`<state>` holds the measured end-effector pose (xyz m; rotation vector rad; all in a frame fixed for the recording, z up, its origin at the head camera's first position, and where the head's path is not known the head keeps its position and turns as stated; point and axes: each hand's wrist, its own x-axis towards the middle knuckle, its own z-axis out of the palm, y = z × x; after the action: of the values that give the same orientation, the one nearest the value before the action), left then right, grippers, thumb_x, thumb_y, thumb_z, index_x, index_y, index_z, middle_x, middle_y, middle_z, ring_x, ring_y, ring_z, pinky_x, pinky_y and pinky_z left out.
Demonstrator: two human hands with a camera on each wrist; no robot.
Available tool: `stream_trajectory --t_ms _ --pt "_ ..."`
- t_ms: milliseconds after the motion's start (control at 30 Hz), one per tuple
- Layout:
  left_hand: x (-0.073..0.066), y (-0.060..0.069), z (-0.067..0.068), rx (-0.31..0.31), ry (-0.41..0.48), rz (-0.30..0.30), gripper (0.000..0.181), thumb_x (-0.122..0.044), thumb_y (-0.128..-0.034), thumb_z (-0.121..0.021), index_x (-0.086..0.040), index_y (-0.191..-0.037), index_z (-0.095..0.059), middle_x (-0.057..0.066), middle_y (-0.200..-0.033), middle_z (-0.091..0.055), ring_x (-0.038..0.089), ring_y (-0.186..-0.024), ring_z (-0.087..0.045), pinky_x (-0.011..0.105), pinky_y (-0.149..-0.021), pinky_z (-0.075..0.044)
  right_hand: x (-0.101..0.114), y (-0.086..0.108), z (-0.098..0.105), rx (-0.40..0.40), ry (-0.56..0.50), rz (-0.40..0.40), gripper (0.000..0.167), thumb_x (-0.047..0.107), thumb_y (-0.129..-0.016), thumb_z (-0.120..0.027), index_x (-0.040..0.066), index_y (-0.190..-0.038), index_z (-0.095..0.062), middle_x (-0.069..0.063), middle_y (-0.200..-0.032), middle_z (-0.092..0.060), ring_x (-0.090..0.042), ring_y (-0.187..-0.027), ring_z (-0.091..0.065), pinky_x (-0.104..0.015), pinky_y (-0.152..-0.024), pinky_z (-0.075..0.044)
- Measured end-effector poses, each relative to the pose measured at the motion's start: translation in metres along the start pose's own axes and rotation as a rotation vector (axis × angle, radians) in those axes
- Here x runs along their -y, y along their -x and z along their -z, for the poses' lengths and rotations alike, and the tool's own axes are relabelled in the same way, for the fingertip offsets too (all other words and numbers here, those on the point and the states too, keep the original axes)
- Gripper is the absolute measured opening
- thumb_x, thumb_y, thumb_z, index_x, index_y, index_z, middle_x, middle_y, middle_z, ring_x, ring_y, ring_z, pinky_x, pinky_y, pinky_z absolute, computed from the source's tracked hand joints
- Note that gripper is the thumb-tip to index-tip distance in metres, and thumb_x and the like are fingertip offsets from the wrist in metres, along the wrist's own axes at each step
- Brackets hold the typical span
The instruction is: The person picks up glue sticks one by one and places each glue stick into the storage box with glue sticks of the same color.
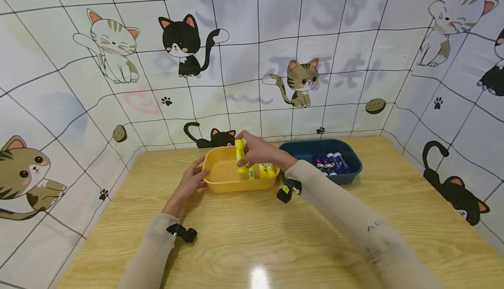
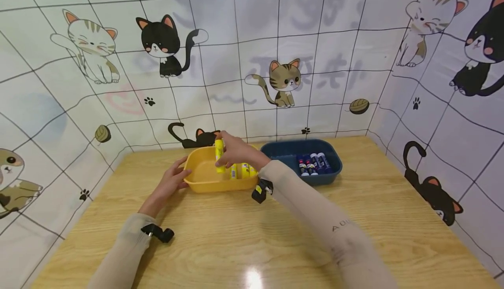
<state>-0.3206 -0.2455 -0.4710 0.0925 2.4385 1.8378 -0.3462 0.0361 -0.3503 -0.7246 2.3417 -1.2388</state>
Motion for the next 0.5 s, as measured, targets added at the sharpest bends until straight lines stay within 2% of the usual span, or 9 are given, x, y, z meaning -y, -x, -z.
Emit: stream_trajectory --t_ms 167,333,500 --pt "0.000 -0.001 -0.001 -0.004 0.006 0.006 0.064 -0.018 -0.1083 -0.054 -0.014 -0.165 -0.025 0.033 -0.151 -0.048 0.028 -0.111 -0.070 0.025 -0.082 -0.061 -0.001 -0.009 -0.003 0.002 0.040 -0.038 0.078 0.006 -0.089 -0.080 0.012 -0.150 -0.032 -0.019 -0.112 -0.069 -0.026 -0.086 -0.075 -0.046 -0.085 -0.064" --pt "-0.001 0.000 0.000 -0.009 -0.010 0.007 0.063 -0.019 -0.1088 -0.052 -0.015 -0.165 -0.025 0.032 -0.153 -0.047 0.038 -0.120 -0.067 0.030 -0.087 -0.062 -0.002 -0.018 -0.004 -0.003 0.092 -0.079 0.075 0.006 -0.089 -0.081 0.010 -0.148 -0.035 -0.020 -0.111 -0.067 -0.028 -0.083 -0.075 -0.042 -0.082 -0.065" --pt "-0.002 0.001 -0.001 -0.005 -0.014 0.005 0.064 -0.021 -0.1089 -0.053 -0.015 -0.165 -0.024 0.032 -0.153 -0.046 0.041 -0.123 -0.065 0.033 -0.089 -0.062 -0.010 -0.025 -0.008 0.011 0.109 -0.150 0.076 0.004 -0.088 -0.080 0.007 -0.150 -0.035 -0.020 -0.114 -0.065 -0.032 -0.084 -0.075 -0.046 -0.089 -0.063"
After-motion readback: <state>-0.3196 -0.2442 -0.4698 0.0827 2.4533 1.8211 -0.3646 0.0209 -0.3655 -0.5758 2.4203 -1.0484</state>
